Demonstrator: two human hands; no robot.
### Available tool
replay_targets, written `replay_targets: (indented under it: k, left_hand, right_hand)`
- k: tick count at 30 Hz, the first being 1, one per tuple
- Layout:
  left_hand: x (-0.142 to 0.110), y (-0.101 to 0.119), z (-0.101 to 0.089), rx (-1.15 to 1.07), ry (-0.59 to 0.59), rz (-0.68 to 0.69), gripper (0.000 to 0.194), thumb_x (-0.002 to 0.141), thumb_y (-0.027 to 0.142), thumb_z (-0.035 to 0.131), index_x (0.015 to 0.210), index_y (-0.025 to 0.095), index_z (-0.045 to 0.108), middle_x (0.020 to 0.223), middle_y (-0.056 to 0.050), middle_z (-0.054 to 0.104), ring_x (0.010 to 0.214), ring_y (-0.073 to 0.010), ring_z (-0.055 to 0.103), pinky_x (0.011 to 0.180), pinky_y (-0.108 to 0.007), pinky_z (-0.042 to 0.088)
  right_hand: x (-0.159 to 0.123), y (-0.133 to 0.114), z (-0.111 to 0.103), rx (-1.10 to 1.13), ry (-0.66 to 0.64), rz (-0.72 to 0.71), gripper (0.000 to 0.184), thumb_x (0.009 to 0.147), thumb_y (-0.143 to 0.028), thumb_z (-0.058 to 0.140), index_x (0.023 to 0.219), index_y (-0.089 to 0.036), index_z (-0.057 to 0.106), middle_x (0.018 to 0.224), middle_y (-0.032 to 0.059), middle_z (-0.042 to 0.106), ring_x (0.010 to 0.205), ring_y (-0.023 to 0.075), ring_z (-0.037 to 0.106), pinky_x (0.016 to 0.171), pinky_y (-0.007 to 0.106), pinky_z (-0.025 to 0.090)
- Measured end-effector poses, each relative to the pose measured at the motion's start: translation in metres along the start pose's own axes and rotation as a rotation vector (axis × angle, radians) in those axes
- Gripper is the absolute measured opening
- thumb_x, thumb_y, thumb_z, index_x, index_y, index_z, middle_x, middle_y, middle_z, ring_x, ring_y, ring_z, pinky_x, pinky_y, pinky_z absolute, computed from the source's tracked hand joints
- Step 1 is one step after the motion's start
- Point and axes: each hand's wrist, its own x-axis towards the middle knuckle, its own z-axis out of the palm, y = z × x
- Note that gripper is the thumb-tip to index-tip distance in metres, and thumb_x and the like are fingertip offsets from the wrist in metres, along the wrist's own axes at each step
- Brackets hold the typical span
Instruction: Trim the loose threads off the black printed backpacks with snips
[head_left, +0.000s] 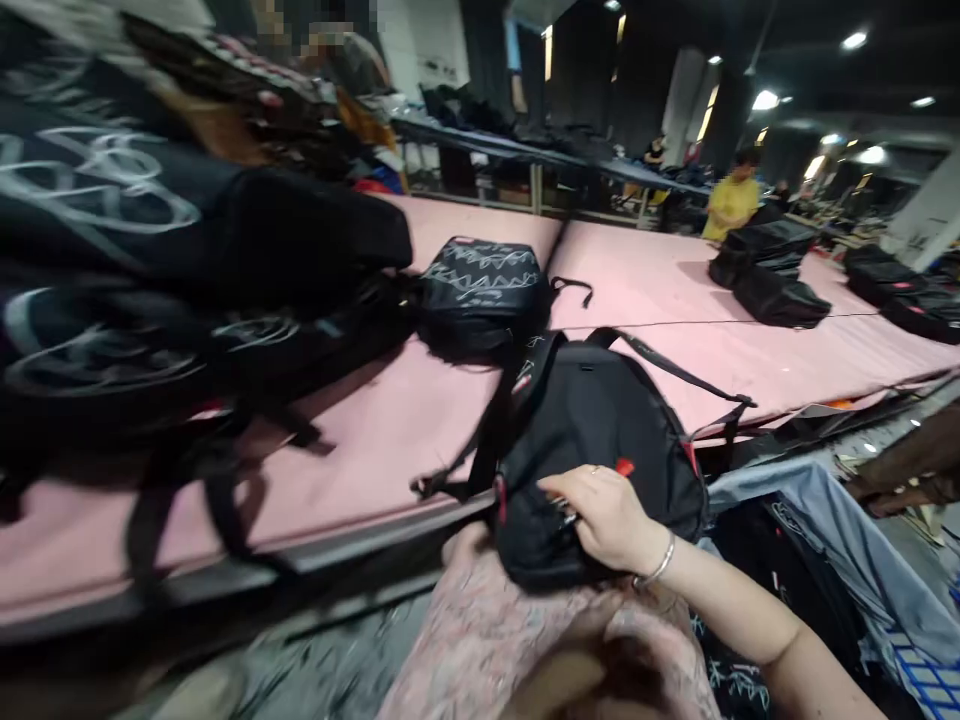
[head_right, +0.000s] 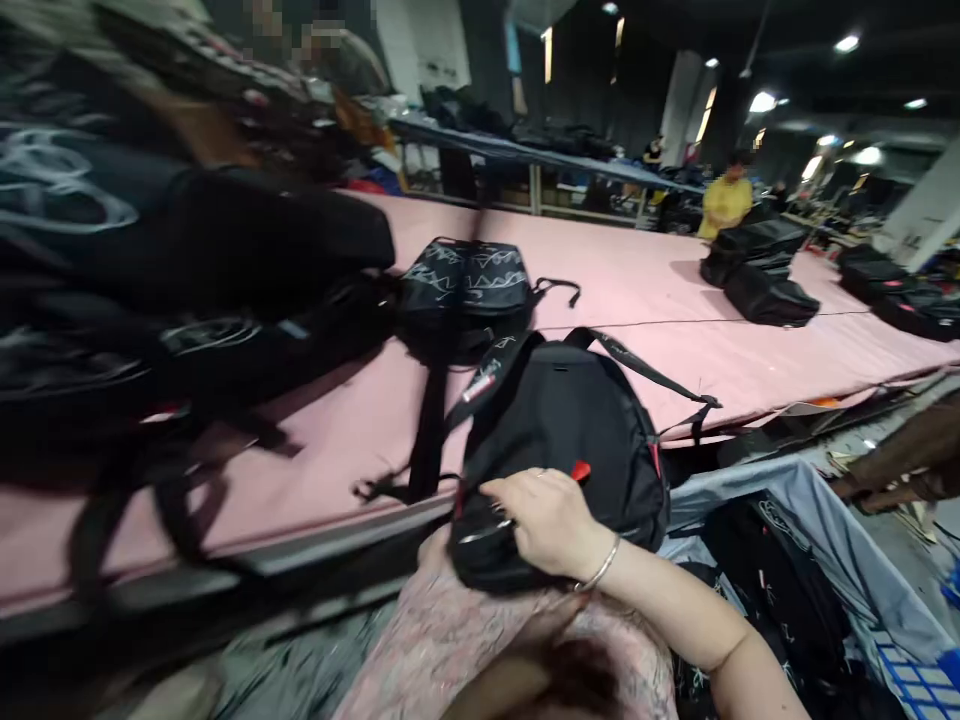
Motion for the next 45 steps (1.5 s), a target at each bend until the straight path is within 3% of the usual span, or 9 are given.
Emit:
replay_targets:
  k: [4,6,11,13,18,20,25,32,45]
  left_hand:
    - [-0.045,-0.010,-0.037,-0.187,-0.033,-0.118,0.037,0.079,0.029,0.046,0.110,0.016,0.064,0.110,-0.007,0.063,0.101,-0.0212,0.058,0.093,-0.034,0.043]
    - [-0.068,-0.016,-0.062,-0.286,0.078,-0.153,0.035,0.079,0.035,0.051,0.102,0.014,0.066,0.102,-0.010,0.065,0.095,-0.0227,0.059,0.086,-0.034,0.045]
    - [-0.088,-0.046,-0.117,-0.732,0.865,-0.271,0.051,0.072,0.051,0.062,0.103,0.011,0.061,0.096,-0.011,0.064,0.074,-0.0141,0.058,0.075,-0.028,0.047]
    - [-0.078,-0.059,-0.134,-0.832,1.005,-0.301,0.062,0.062,0.053,0.070,0.109,0.013,0.059,0.114,-0.011,0.059,0.090,-0.0142,0.057,0.081,-0.025,0.045]
    - [-0.054,-0.060,-0.161,-0.974,0.543,-0.290,0.063,0.059,0.043,0.075,0.111,0.009,0.060,0.116,-0.015,0.059,0.101,-0.0209,0.057,0.090,-0.030,0.042]
    - [-0.055,-0.045,-0.162,-0.877,0.473,-0.195,0.054,0.063,0.037,0.074,0.108,0.010,0.062,0.110,-0.014,0.062,0.098,-0.0208,0.058,0.091,-0.031,0.042]
    - [-0.067,0.003,-0.146,-0.724,0.622,0.021,0.046,0.065,0.028,0.073,0.108,0.015,0.061,0.111,-0.009,0.061,0.102,-0.0188,0.057,0.093,-0.029,0.043]
    - [-0.065,0.026,-0.119,-0.610,0.678,0.003,0.050,0.070,0.029,0.070,0.114,0.011,0.055,0.114,-0.011,0.059,0.104,-0.0180,0.056,0.095,-0.028,0.043]
    - [-0.064,0.029,-0.112,-0.607,0.660,0.018,0.046,0.072,0.028,0.068,0.114,0.013,0.057,0.114,-0.009,0.059,0.104,-0.0176,0.056,0.094,-0.026,0.043]
  right_hand:
    - [-0.048,0.019,0.037,0.149,-0.109,0.242,0.033,0.079,-0.007,0.036,0.103,-0.014,0.057,0.099,0.0053,0.063,0.090,0.0154,0.058,0.080,0.027,0.044]
    - [-0.068,0.024,0.040,0.189,-0.112,0.353,0.027,0.083,-0.011,0.037,0.102,-0.015,0.056,0.096,0.0043,0.063,0.086,0.0141,0.059,0.076,0.025,0.044]
    - [-0.084,0.014,0.032,0.191,-0.154,0.653,0.019,0.089,-0.034,0.044,0.092,-0.017,0.052,0.070,-0.0009,0.054,0.058,0.0105,0.048,0.057,0.022,0.036]
    - [-0.081,0.007,0.031,0.200,-0.173,0.742,0.027,0.089,-0.043,0.045,0.100,-0.018,0.048,0.069,-0.0022,0.051,0.056,0.0102,0.045,0.056,0.023,0.035]
    - [-0.077,-0.003,0.039,0.308,-0.148,0.746,0.027,0.093,-0.040,0.036,0.107,-0.018,0.044,0.076,-0.0006,0.049,0.067,0.0100,0.048,0.065,0.023,0.038]
    - [-0.075,-0.005,0.043,0.385,-0.111,0.716,0.025,0.091,-0.038,0.042,0.105,-0.018,0.046,0.074,-0.0008,0.050,0.064,0.0092,0.047,0.060,0.021,0.038]
    - [-0.063,-0.009,0.045,0.478,0.089,0.534,0.020,0.083,-0.027,0.057,0.101,-0.019,0.051,0.071,-0.0018,0.054,0.059,0.0074,0.050,0.053,0.017,0.041]
    - [-0.032,-0.007,0.042,0.264,0.110,0.068,0.018,0.080,-0.015,0.060,0.098,-0.016,0.057,0.084,0.0038,0.065,0.071,0.0108,0.060,0.064,0.021,0.048]
    - [-0.027,0.006,0.055,0.307,-0.017,-0.002,0.017,0.082,-0.024,0.060,0.096,-0.015,0.059,0.089,0.0044,0.066,0.074,0.0114,0.061,0.068,0.023,0.049]
